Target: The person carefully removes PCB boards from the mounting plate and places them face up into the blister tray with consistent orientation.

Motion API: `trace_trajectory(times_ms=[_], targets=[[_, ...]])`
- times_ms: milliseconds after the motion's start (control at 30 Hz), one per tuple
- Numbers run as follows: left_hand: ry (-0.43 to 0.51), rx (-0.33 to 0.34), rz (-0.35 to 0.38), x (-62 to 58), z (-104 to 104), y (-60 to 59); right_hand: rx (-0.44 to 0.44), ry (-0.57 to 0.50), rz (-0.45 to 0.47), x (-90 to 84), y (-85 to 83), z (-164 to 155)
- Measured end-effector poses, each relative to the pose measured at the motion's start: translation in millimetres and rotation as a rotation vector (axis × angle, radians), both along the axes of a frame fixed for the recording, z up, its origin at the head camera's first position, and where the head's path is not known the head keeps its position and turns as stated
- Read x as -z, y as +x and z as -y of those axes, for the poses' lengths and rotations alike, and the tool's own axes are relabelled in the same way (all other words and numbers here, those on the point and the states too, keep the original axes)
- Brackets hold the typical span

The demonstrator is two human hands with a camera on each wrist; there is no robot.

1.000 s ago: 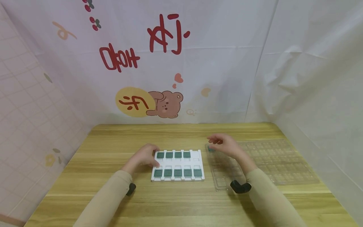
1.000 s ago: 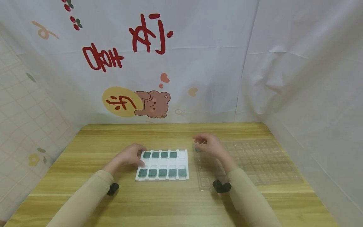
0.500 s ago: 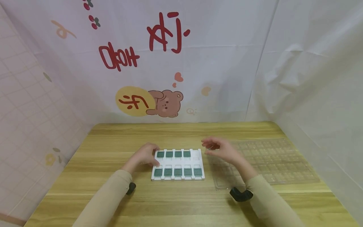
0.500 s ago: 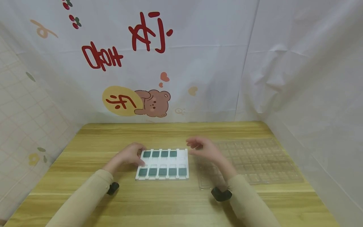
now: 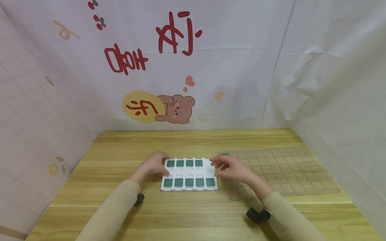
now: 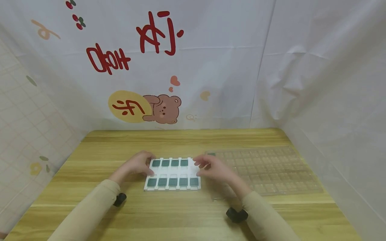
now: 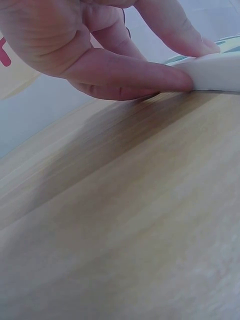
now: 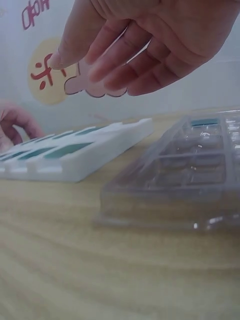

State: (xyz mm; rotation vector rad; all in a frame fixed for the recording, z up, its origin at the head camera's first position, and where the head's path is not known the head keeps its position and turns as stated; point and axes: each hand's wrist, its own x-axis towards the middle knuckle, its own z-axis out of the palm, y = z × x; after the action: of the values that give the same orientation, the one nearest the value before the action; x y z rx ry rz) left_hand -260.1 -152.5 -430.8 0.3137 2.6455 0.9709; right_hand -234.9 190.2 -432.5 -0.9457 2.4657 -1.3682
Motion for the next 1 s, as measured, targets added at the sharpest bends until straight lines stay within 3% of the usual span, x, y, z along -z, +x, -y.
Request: trace_trajectory(times_ms=[267, 533, 1000], targets=[[-0.012, -0.002, 0.002, -0.3, -0.9, 0.8, -0.019, 0.132, -0.019, 5.4, 4.8, 1.2], [0.002, 0.002, -0.002, -1.4, -2.0, 2.1, -0.046, 0.216, -0.098, 8.7, 9.0, 4.9], [0.012, -0.013, 0.015, -2.3, -3.1, 3.3, -0.009, 0.366, -0.197, 9.5, 12.2, 11.7]])
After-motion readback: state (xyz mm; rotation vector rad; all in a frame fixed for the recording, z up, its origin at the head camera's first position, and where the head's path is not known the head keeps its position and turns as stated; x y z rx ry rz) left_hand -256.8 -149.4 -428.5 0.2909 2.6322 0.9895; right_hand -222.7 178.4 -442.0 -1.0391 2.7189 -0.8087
